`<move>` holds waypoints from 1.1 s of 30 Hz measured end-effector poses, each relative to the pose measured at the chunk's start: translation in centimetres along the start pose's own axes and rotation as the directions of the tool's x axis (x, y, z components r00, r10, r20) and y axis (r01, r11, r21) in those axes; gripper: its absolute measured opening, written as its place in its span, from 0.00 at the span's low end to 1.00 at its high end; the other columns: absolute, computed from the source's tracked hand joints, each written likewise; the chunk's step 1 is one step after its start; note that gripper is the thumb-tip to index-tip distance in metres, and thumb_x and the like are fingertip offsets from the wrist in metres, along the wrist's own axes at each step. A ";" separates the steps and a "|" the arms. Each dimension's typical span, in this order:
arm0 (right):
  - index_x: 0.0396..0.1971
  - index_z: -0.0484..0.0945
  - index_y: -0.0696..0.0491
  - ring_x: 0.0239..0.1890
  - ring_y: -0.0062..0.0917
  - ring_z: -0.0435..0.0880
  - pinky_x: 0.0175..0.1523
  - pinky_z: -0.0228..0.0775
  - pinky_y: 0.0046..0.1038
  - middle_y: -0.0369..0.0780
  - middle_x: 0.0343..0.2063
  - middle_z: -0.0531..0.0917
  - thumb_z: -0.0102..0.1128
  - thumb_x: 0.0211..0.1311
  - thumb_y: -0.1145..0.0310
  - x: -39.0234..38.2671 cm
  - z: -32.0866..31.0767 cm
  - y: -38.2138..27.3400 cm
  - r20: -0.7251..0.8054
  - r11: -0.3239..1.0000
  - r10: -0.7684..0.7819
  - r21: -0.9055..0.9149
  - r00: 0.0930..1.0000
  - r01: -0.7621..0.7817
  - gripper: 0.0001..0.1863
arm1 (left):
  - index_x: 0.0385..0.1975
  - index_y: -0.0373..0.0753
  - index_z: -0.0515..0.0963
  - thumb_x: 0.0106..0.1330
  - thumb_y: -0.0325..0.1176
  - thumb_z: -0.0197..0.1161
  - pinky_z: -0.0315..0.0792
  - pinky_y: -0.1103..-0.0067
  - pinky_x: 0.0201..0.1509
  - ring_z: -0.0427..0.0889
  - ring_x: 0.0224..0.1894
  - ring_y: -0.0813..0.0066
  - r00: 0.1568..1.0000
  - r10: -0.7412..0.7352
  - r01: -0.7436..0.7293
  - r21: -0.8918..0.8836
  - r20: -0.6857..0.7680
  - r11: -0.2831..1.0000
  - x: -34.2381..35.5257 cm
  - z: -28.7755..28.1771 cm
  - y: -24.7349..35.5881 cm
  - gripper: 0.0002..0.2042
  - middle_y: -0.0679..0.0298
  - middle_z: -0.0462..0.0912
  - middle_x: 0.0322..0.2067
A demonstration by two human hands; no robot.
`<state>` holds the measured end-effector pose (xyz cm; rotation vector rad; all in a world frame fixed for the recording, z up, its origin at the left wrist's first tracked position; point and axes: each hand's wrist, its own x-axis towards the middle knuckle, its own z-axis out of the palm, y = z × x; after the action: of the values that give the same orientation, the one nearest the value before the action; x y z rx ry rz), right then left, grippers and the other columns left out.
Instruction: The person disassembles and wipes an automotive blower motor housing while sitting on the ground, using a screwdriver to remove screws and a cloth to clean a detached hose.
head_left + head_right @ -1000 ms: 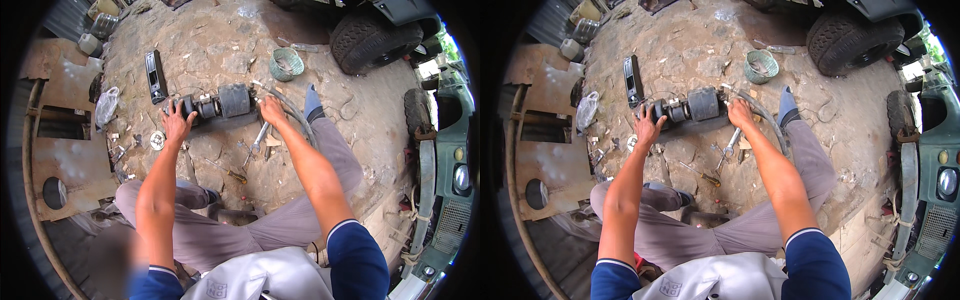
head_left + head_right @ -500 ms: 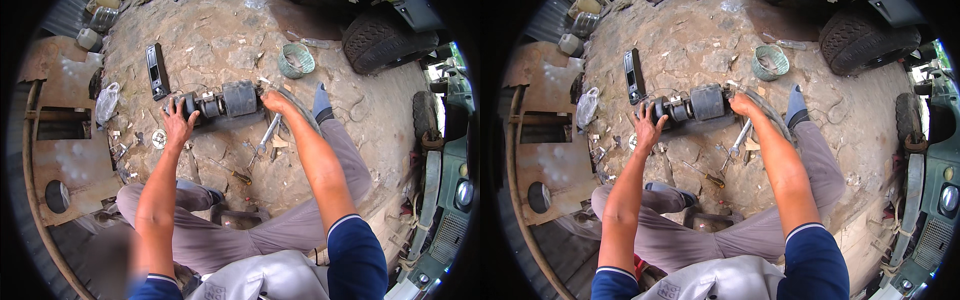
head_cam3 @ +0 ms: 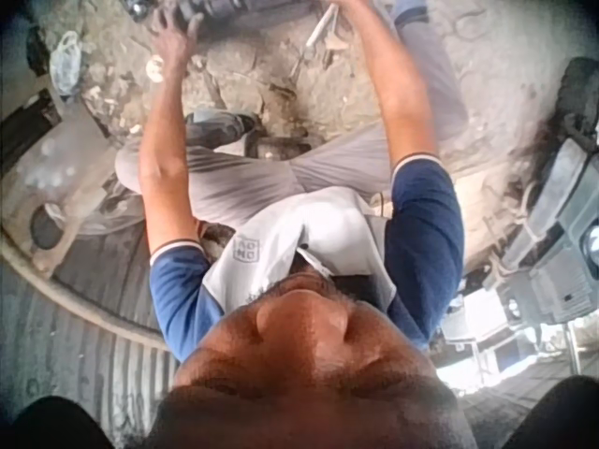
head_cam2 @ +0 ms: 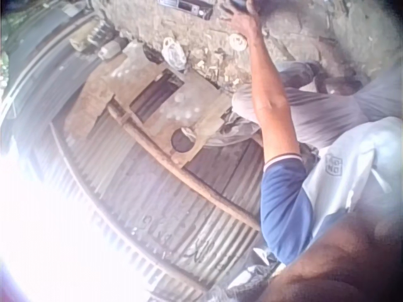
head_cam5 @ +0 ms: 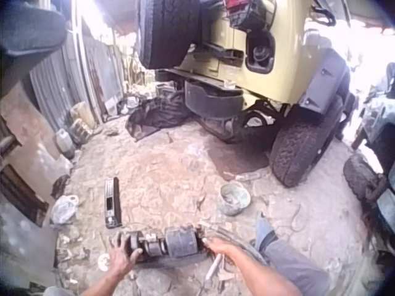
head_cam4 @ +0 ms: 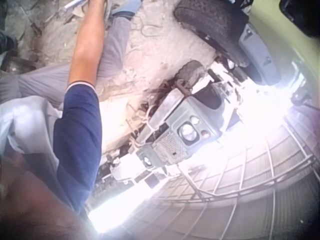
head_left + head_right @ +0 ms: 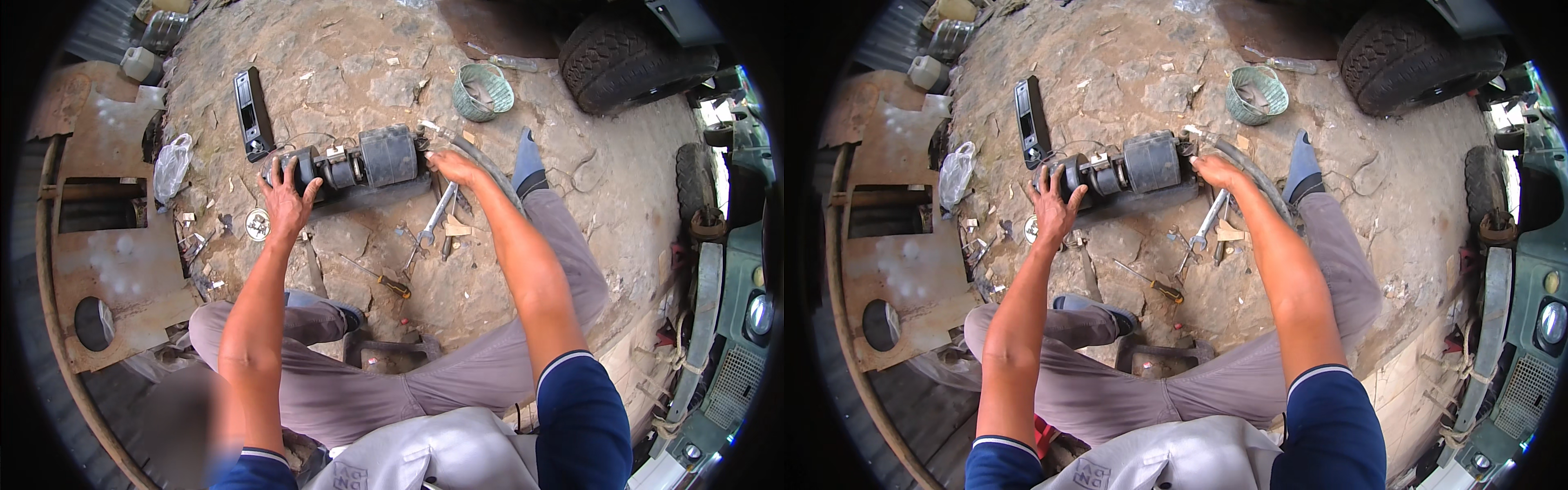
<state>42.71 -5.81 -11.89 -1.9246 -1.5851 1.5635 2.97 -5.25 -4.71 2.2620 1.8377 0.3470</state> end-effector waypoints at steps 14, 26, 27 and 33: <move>0.36 0.82 0.62 0.51 0.49 0.82 0.54 0.73 0.47 0.53 0.43 0.85 0.55 0.71 0.53 -2.2 2.8 -4.2 -0.338 0.874 -0.218 -0.486 0.916 0.028 0.24 | 0.68 0.40 0.67 0.66 0.60 0.62 0.38 0.49 0.78 0.54 0.74 0.40 0.999 -0.032 0.032 0.003 -0.009 0.999 -0.7 -0.4 -0.8 0.37 0.37 0.59 0.70; 0.40 0.82 0.65 0.53 0.49 0.81 0.60 0.71 0.46 0.56 0.43 0.84 0.50 0.72 0.59 -2.4 2.8 -3.3 -0.302 0.742 -0.384 -0.664 0.872 0.096 0.22 | 0.68 0.41 0.68 0.65 0.59 0.63 0.39 0.47 0.78 0.52 0.74 0.36 0.999 -0.045 0.046 -0.040 0.003 0.998 -0.2 -0.2 -0.1 0.37 0.39 0.58 0.71; 0.40 0.82 0.65 0.53 0.49 0.81 0.59 0.71 0.46 0.56 0.43 0.84 0.51 0.72 0.58 -2.3 2.6 -3.7 -0.329 0.781 -0.352 -0.619 0.876 0.082 0.22 | 0.68 0.41 0.68 0.65 0.59 0.64 0.40 0.47 0.77 0.51 0.74 0.35 0.999 -0.054 0.054 -0.038 0.001 0.998 -0.2 -0.1 0.1 0.37 0.39 0.58 0.71; 0.45 0.79 0.65 0.49 0.50 0.83 0.55 0.72 0.42 0.57 0.43 0.85 0.50 0.71 0.48 -0.2 -0.9 -2.2 0.042 0.998 -0.003 -0.065 0.999 0.005 0.29 | 0.68 0.42 0.68 0.65 0.60 0.64 0.40 0.47 0.77 0.49 0.73 0.31 0.999 -0.038 0.038 -0.032 -0.005 0.999 -0.2 0.5 0.2 0.37 0.41 0.57 0.72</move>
<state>42.14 -4.73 -9.86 -1.9326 -1.6759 1.5788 3.27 -5.52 -5.12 2.2039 1.8622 0.3743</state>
